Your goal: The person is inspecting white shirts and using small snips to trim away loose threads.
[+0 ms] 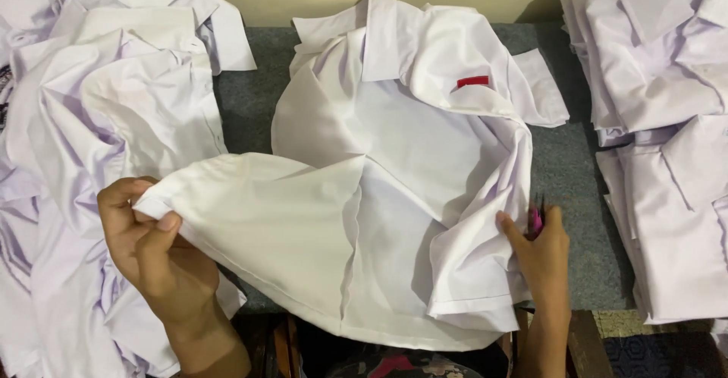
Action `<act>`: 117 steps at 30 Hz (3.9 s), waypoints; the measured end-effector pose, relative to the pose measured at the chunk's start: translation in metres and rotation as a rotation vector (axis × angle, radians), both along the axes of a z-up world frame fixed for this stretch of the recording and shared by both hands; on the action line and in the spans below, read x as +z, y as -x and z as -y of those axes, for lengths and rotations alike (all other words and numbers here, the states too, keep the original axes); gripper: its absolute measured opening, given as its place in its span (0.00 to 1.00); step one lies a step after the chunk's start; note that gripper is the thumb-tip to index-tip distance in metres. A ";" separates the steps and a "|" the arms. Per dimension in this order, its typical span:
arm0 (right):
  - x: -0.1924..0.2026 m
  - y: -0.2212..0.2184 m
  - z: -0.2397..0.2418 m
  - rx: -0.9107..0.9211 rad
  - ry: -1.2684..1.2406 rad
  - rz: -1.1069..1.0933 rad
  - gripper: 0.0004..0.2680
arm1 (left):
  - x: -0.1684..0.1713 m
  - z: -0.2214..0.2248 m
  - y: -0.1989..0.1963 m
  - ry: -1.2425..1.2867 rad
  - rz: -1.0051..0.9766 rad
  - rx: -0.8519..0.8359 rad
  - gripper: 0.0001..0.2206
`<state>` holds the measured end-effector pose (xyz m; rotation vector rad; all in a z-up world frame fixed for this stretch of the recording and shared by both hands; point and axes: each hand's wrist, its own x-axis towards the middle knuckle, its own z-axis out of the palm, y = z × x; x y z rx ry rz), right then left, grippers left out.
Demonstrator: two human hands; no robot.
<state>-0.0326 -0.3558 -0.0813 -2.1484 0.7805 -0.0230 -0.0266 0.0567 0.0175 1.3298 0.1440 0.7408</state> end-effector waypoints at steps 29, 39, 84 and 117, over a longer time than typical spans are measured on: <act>-0.027 0.033 0.126 -0.267 0.437 0.638 0.14 | -0.256 -0.274 0.101 -0.095 0.715 0.698 0.09; -0.029 0.050 0.134 -0.165 0.366 0.568 0.16 | -0.282 -0.293 0.112 -0.066 0.717 0.649 0.09; 0.003 -0.161 -0.209 1.705 0.566 0.807 0.18 | -0.040 -0.139 0.074 -0.030 0.832 0.753 0.12; 0.166 -0.088 0.037 0.757 0.240 0.863 0.08 | 0.040 0.007 -0.191 -0.787 0.070 -0.045 0.22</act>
